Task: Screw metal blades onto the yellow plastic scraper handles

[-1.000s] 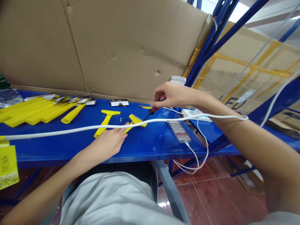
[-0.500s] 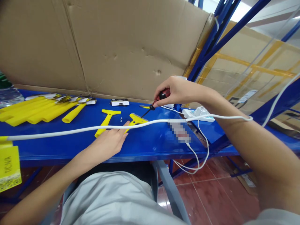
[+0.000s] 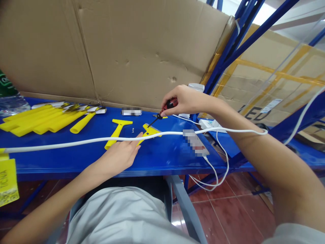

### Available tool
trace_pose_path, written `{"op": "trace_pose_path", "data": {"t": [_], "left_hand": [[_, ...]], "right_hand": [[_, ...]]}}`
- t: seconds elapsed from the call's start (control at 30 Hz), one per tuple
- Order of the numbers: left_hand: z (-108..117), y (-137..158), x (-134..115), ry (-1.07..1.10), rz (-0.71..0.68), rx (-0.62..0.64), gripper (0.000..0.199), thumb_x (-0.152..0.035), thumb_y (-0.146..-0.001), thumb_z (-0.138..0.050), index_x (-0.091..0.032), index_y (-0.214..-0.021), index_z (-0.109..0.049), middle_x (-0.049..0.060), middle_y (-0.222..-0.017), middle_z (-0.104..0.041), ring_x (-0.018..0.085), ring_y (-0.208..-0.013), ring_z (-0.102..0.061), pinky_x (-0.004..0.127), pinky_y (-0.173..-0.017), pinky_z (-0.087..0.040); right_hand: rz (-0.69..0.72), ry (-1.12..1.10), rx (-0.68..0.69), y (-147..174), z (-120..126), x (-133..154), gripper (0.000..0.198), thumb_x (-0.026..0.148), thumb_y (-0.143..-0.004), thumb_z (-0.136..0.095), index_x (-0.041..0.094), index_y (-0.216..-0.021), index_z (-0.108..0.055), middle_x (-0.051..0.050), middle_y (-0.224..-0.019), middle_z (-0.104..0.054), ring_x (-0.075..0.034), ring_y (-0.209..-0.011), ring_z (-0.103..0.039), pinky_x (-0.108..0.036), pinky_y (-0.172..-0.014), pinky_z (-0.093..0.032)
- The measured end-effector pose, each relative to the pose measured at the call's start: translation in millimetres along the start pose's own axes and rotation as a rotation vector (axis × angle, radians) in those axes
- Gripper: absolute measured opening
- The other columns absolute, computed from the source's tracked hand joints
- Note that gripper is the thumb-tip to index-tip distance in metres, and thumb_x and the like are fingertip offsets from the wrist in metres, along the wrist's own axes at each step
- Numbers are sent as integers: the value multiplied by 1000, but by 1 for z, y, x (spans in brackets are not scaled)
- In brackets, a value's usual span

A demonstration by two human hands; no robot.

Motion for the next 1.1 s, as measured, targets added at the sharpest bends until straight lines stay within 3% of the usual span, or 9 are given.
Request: {"op": "trace_pose_path", "data": {"t": [0.27, 0.47, 0.6, 0.87, 1.1], "left_hand": [[4, 1, -2, -8, -14, 4, 51, -16, -118, -45, -12, -166, -60, 24, -133, -82, 33, -102, -87, 40, -83, -68], [4, 2, -2, -15, -32, -16, 41, -16, -117, -47, -12, -149, -73, 23, -127, -83, 33, -102, -87, 38, -85, -67], [2, 1, -1, 12, -13, -33, 43, -16, -117, -48, -11, -154, -69, 21, -122, -84, 31, -98, -87, 37, -86, -68], [6, 2, -3, -2, -11, -51, 54, -15, -117, -49, -9, -169, -56, 23, -133, -83, 32, -112, -86, 40, -98, -68], [9, 2, -4, 4, -6, -35, 53, -13, -115, -46, -11, -166, -60, 23, -132, -82, 34, -117, -85, 43, -101, -68]], "right_hand": [[10, 31, 16, 0, 2, 4, 44, 71, -94, -84, 30, -106, -93, -2, -81, -80, -20, -73, -67, -35, -64, -40], [37, 32, 45, 0, 2, 8, 41, 69, -96, -82, 31, -110, -92, -1, -86, -82, -20, -74, -67, -35, -65, -41], [44, 20, 50, 2, 2, 13, 42, 68, -96, -82, 30, -111, -92, -1, -88, -82, -20, -75, -67, -35, -66, -42], [102, 10, 25, 8, -2, 26, 31, 55, -98, -83, 28, -112, -92, -4, -99, -86, -22, -83, -73, -35, -73, -48], [160, 10, 33, 13, -8, 45, 24, 47, -100, -82, 26, -111, -90, -9, -106, -86, -26, -90, -73, -38, -79, -49]]}}
Point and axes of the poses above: each hand's wrist, its own y-axis away from the middle knuckle, its own z-axis out of the back of the hand, x = y × z, the point moved 6 cm from there along -y, towards the middle knuckle
